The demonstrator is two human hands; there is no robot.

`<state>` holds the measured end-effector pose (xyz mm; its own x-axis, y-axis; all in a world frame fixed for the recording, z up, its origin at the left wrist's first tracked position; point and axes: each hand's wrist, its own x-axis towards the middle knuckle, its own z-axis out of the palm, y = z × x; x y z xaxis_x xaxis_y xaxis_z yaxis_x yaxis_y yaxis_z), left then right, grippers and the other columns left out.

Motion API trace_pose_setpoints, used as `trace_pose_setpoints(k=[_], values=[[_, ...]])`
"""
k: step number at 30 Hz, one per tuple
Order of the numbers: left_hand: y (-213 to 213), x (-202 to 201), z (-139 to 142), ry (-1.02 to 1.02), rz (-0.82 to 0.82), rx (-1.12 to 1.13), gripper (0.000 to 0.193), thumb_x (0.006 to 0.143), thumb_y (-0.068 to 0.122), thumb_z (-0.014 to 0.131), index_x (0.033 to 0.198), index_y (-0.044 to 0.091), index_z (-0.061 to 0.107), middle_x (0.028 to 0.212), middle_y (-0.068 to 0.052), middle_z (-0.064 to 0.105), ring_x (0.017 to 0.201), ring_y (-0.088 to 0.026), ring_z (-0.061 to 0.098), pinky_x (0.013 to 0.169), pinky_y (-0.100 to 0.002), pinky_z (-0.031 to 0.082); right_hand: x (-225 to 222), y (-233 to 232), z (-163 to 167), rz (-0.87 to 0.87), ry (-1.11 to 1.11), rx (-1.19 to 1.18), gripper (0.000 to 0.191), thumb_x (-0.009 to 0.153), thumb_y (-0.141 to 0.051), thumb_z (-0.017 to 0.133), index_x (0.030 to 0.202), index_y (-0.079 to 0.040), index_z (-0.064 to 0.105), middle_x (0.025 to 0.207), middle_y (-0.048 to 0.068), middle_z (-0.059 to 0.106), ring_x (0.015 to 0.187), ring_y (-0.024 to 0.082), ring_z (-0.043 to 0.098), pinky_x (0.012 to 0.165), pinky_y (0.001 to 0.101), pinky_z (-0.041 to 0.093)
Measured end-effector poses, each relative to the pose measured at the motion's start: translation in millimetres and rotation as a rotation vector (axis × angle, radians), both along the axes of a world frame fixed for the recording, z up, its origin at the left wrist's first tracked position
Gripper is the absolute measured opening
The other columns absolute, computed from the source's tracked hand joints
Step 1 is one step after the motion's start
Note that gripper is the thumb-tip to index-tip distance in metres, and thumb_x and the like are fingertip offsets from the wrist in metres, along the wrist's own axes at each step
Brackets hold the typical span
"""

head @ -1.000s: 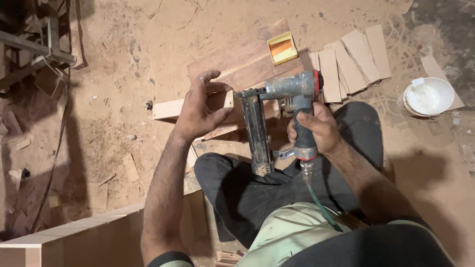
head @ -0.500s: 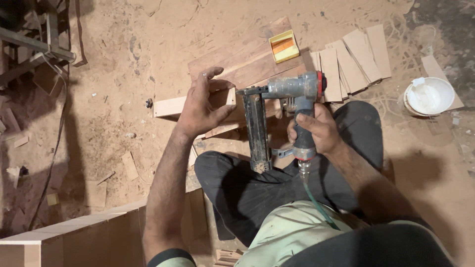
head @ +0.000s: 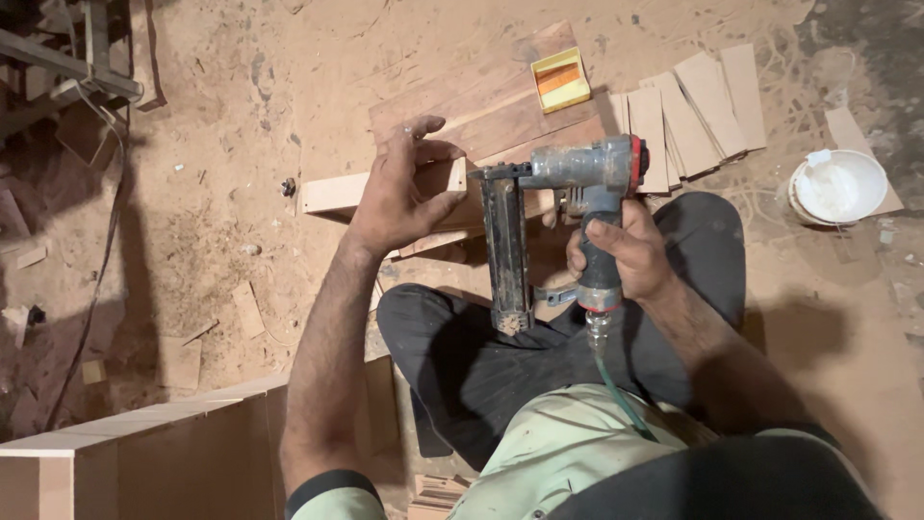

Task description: The person sits on the workshop floor assembling small wooden drawer boxes. He holds a box body, applies glue from a small container onto wooden trim strips, presses the strips onto the box edges, and uses a pneumatic nail gun to fasten the pieces, working on several boxes one after another.

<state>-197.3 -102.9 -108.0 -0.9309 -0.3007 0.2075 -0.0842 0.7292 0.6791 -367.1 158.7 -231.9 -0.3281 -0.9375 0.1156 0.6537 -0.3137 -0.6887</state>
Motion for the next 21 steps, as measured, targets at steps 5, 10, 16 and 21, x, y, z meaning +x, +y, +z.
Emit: trace_pose_setpoints(k=[5,10,16,21], values=[[-4.2,4.4,-7.8,-0.031,0.026,-0.009,0.082,0.082,0.007,0.086,0.148,0.006,0.038,0.124,-0.017,0.070,0.121,-0.030,0.069,0.106,-0.039,0.057,1.5,2.5,7.8,-0.010,0.002,0.012,0.035,0.103,-0.016,0.062,0.128,0.007,0.054,0.118,0.021,0.064,0.079,0.019,0.068,0.065,0.0363,0.061],[-6.9,6.0,-10.6,0.000,-0.008,-0.020,0.082,0.083,0.006,0.084,0.150,0.008,0.038,0.125,-0.015,0.070,0.120,-0.028,0.070,0.105,-0.039,0.058,-0.5,2.8,-6.5,-0.014,0.024,0.054,0.034,0.102,-0.015,0.062,0.129,0.006,0.055,0.114,0.018,0.065,0.078,0.019,0.068,0.064,0.0343,0.059],[-2.9,1.9,9.1,0.022,-0.067,-0.254,0.063,0.085,0.022,0.084,0.140,0.007,0.056,0.123,-0.015,0.067,0.112,-0.031,0.065,0.099,-0.045,0.050,-13.5,47.0,18.6,-0.133,0.285,0.188,0.040,0.095,-0.014,0.067,0.129,0.005,0.057,0.087,0.009,0.067,0.074,0.018,0.067,0.070,0.0339,0.058],[-36.0,55.8,10.5,-0.066,0.107,-0.480,0.046,0.100,0.038,0.070,0.135,0.010,0.062,0.129,-0.010,0.067,0.120,-0.034,0.061,0.106,-0.049,0.039,-44.2,106.2,44.9,-0.342,0.936,0.705,0.051,0.082,-0.004,0.066,0.132,-0.001,0.055,0.093,0.006,0.068,0.081,0.017,0.067,0.077,0.0340,0.053]])
